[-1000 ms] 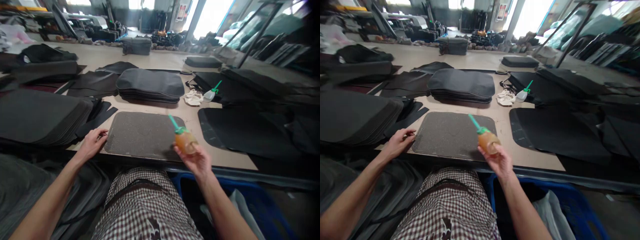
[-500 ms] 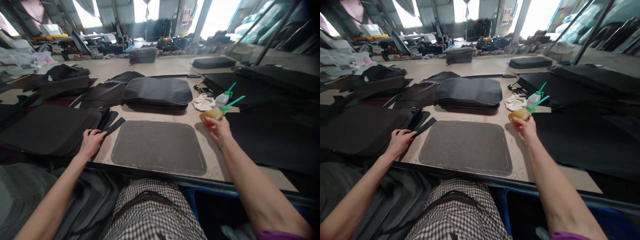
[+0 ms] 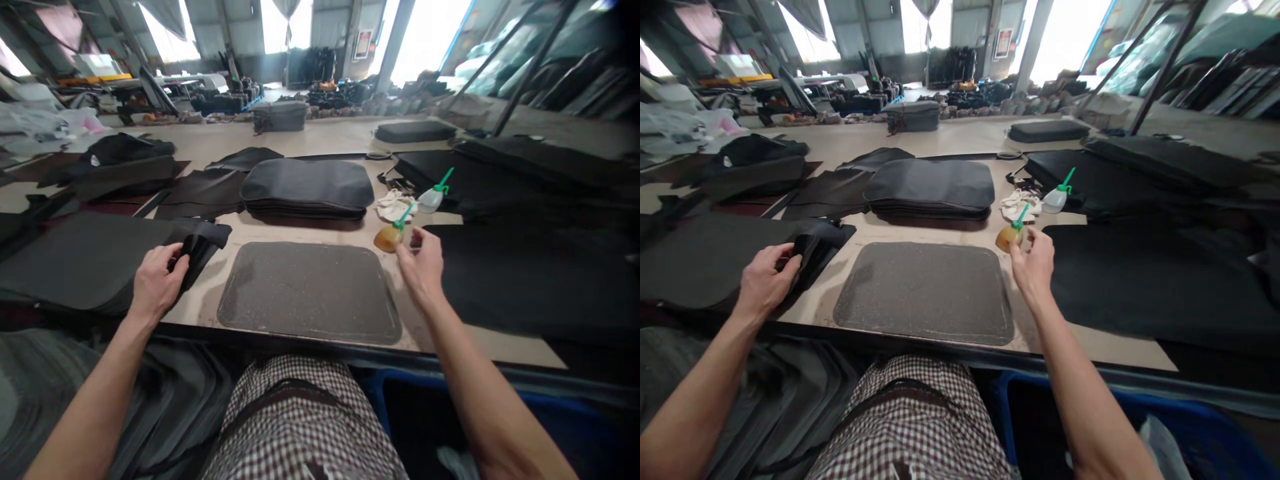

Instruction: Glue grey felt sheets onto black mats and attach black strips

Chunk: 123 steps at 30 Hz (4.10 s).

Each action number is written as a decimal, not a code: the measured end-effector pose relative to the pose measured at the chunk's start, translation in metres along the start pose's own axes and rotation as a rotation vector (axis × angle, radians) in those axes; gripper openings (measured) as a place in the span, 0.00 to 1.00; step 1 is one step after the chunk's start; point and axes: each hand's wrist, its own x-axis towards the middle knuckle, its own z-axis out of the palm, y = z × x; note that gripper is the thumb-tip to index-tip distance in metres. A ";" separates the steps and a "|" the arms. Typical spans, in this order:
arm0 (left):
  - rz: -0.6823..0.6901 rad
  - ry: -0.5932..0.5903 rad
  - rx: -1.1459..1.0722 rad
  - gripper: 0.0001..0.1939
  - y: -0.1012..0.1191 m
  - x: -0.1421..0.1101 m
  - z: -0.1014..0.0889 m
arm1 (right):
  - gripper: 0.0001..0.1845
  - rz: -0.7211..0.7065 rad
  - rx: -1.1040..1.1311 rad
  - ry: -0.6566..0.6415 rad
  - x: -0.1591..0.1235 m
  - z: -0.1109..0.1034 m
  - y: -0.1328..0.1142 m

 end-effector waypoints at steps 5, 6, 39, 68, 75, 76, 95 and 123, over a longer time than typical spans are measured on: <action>0.295 -0.023 -0.004 0.17 0.109 -0.023 -0.035 | 0.20 0.060 0.556 -0.838 -0.126 -0.026 -0.078; 0.358 -0.064 0.001 0.17 0.131 -0.033 -0.034 | 0.23 0.106 0.678 -1.003 -0.150 -0.025 -0.091; -0.241 -1.091 -1.078 0.21 0.245 0.022 0.117 | 0.20 0.577 0.738 -0.844 -0.201 -0.047 -0.066; 0.491 -0.485 -0.278 0.09 0.270 0.072 0.235 | 0.15 0.539 0.471 -0.571 -0.176 -0.013 -0.051; 0.639 -0.484 -0.306 0.16 0.276 0.064 0.228 | 0.11 0.531 0.373 -0.615 -0.165 -0.024 -0.056; 0.647 -0.484 -0.305 0.17 0.276 0.063 0.225 | 0.11 0.528 0.366 -0.629 -0.164 -0.025 -0.056; 0.731 -0.420 -0.187 0.19 0.261 0.037 0.212 | 0.06 0.200 -0.278 -0.731 -0.169 -0.021 -0.060; 0.281 -0.350 -0.042 0.26 0.029 0.036 0.082 | 0.15 -0.456 -0.315 -0.365 -0.177 -0.011 -0.047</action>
